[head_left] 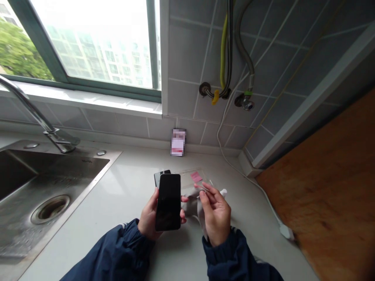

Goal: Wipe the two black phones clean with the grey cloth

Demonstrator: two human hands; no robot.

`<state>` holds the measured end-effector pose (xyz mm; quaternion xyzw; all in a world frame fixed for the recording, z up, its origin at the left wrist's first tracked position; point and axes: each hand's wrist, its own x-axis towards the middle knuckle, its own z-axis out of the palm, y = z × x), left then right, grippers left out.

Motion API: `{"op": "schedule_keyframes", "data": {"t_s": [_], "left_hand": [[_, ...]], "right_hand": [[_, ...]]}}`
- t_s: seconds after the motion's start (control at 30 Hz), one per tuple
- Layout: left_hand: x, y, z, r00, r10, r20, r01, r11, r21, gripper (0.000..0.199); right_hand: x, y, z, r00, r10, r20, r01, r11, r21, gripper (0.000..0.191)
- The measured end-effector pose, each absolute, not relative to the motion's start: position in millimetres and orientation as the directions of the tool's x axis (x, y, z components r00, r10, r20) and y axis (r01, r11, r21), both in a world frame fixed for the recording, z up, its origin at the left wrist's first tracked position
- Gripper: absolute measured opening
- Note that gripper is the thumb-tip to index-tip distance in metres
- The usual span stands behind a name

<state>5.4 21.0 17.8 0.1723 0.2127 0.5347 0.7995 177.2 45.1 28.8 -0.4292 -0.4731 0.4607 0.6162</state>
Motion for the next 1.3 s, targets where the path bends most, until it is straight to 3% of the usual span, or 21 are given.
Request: {"op": "schedule_keyframes", "data": {"t_s": [0.1, 0.2, 0.27, 0.33, 0.4, 0.5, 0.57, 0.73, 0.87, 0.97, 1.17, 1.3], "left_hand": [[13, 17, 19, 0.355, 0.918, -0.175, -0.778, 0.394, 0.489, 0.074], [17, 14, 18, 0.427, 0.886, -0.181, -0.734, 0.456, 0.503, 0.084], [18, 13, 15, 0.453, 0.867, -0.208, -0.708, 0.491, 0.507, 0.089], [19, 12, 13, 0.412, 0.867, -0.280, -0.726, 0.499, 0.474, 0.082], [19, 11, 14, 0.310, 0.862, -0.402, -0.783, 0.471, 0.406, 0.065], [19, 11, 22, 0.274, 0.815, -0.511, -0.805, 0.485, 0.342, 0.061], [19, 11, 28, 0.203, 0.815, -0.542, -0.825, 0.440, 0.353, 0.054], [18, 13, 32, 0.115, 0.831, -0.545, -0.802, 0.402, 0.443, 0.054], [16, 13, 24, 0.246, 0.858, -0.452, -0.825, 0.430, 0.367, 0.070], [15, 11, 18, 0.350, 0.864, -0.362, -0.831, 0.464, 0.307, 0.079], [15, 9, 15, 0.362, 0.859, -0.363, -0.792, 0.488, 0.367, 0.075], [15, 10, 13, 0.366, 0.879, -0.307, -0.790, 0.467, 0.398, 0.068]], "right_hand": [[180, 49, 37, 0.197, 0.975, 0.098, -0.258, 0.148, -0.955, 0.040], [179, 45, 44, 0.216, 0.972, 0.087, -0.282, 0.148, -0.948, 0.041], [176, 37, 44, 0.149, 0.975, 0.163, -0.235, 0.195, -0.952, 0.036], [172, 27, 40, -0.035, 0.980, 0.197, -0.126, 0.191, -0.974, 0.031], [169, 18, 34, -0.306, 0.897, 0.318, 0.035, 0.344, -0.938, 0.031], [169, 12, 27, -0.585, 0.633, 0.507, 0.071, 0.663, -0.745, 0.043], [171, 11, 26, -0.603, 0.551, 0.577, 0.066, 0.755, -0.653, 0.049], [174, 15, 29, -0.444, 0.547, 0.709, 0.129, 0.823, -0.554, 0.037], [175, 19, 23, -0.595, 0.484, 0.641, 0.278, 0.873, -0.401, 0.039], [175, 19, 17, -0.704, 0.478, 0.525, 0.351, 0.877, -0.328, 0.051], [174, 15, 17, -0.761, 0.497, 0.417, 0.416, 0.867, -0.275, 0.057], [172, 12, 18, -0.729, 0.524, 0.439, 0.439, 0.851, -0.287, 0.054]]}}
